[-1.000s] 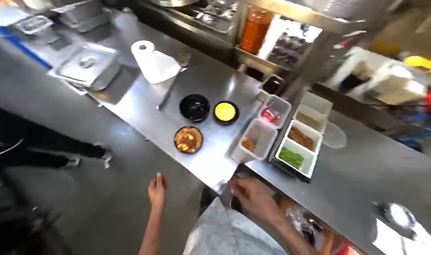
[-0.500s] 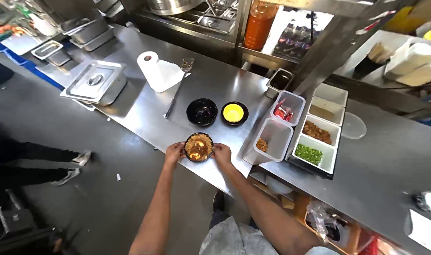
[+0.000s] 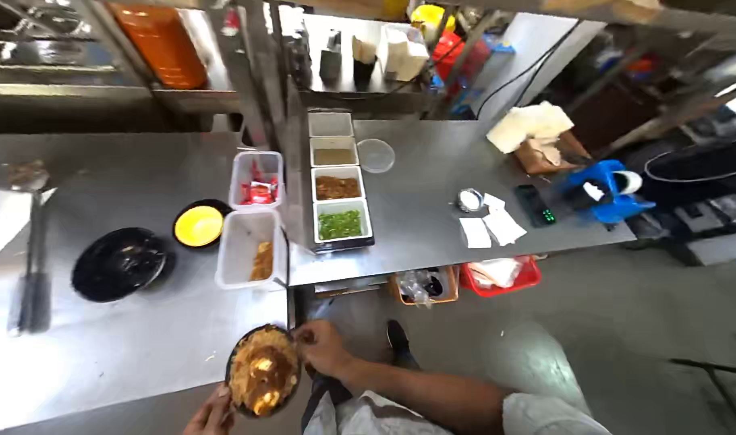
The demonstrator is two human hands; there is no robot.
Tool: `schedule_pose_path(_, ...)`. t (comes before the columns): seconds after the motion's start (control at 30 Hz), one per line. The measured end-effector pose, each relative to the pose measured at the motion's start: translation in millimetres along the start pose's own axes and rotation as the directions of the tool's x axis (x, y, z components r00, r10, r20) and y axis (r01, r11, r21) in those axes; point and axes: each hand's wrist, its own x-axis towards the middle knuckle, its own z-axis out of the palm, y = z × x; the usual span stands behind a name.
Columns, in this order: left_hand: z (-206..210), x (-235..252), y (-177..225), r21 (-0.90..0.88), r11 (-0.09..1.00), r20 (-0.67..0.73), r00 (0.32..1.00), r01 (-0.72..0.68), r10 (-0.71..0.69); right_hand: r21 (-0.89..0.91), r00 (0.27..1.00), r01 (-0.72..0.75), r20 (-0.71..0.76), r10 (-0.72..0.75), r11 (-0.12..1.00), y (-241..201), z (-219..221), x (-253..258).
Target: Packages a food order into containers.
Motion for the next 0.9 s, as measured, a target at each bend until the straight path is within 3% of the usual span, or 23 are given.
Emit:
schedule_pose_path(0.23,218,-86,24,-0.122,0.991,0.067,0.996,-0.055,0.063,-0.084,0.983,-0.006,-0.184,-0.010,0.996,4,-223,-56)
schedule_pose_path(0.37,338,-89,32,-0.158,0.982,0.170,0.977,-0.102,0.129,-0.162,0.953,-0.057,-0.304,0.006,0.985,14,-336,-52)
schedule_pose_path(0.53,443,-65,43,-0.119,0.988,0.217,0.968,-0.100,0.125,-0.153,0.920,-0.049,-0.391,-0.015,0.987,37,-420,-13)
schedule_pose_path(0.67,453,-59,50,-0.142,0.988,0.267,0.959,-0.064,0.101,-0.031,0.893,0.004,-0.449,-0.017,1.000,50,-445,-5)
schedule_pose_path(0.8,401,-61,29,-0.017,0.982,0.286,0.940,-0.188,0.185,-0.212,0.743,0.116,-0.630,-0.226,0.970,68,-444,-44)
schedule_pose_path(0.9,350,-64,-12,0.221,0.942,0.229,0.952,-0.252,0.201,-0.249,0.773,0.086,-0.594,-0.222,0.965,89,-438,-79)
